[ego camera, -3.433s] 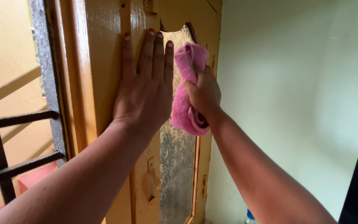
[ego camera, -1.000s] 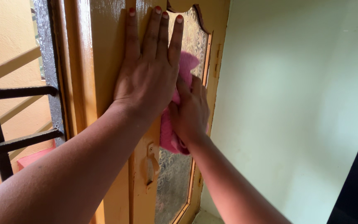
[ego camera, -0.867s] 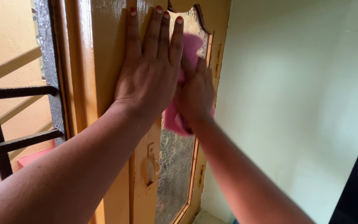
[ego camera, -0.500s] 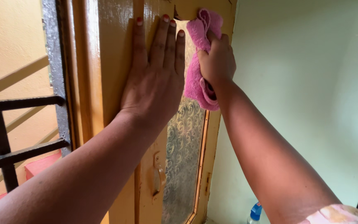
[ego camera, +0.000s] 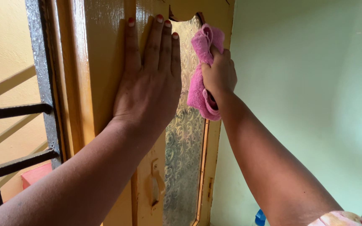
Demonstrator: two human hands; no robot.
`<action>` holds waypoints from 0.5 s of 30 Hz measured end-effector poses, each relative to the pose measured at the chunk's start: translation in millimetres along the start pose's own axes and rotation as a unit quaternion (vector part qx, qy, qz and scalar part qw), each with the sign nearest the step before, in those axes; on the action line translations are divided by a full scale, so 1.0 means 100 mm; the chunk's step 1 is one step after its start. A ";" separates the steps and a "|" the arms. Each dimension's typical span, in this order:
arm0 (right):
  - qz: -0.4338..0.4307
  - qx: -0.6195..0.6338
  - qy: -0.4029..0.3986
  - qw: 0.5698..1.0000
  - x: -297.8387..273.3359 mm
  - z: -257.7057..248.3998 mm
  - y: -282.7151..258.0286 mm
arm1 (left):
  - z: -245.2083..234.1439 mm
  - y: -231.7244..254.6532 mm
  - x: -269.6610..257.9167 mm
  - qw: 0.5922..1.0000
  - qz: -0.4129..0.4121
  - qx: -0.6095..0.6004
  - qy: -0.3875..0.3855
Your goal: The person wipes a yellow wooden door with a pink cloth, focusing on the frame and textured glass panel. They spray a blue cleaning solution onto the door and continue wiping the surface and edges.
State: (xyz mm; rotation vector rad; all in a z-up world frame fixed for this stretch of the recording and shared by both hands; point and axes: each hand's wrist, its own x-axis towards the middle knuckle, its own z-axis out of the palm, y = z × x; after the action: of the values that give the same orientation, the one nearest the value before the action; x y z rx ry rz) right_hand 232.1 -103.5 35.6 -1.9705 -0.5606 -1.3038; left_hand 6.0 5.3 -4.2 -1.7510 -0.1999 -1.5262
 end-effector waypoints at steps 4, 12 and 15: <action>0.050 0.022 -0.038 0.998 0.04 0.10 0.14 | -0.01 0.01 0.00 1.000 0.007 0.023 -0.014; 0.039 -0.028 -0.031 0.998 0.03 0.11 0.25 | 0.01 0.01 -0.02 0.999 0.010 0.033 -0.001; 0.064 -0.021 -0.039 0.997 -0.09 0.14 0.27 | 0.02 0.02 -0.02 1.000 0.009 0.028 0.002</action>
State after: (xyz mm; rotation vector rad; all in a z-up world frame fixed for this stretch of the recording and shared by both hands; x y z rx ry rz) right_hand 255.6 -111.0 15.3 -2.0637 -0.4394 -1.1719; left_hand 8.0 6.1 -6.6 -1.7019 -0.2223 -1.4963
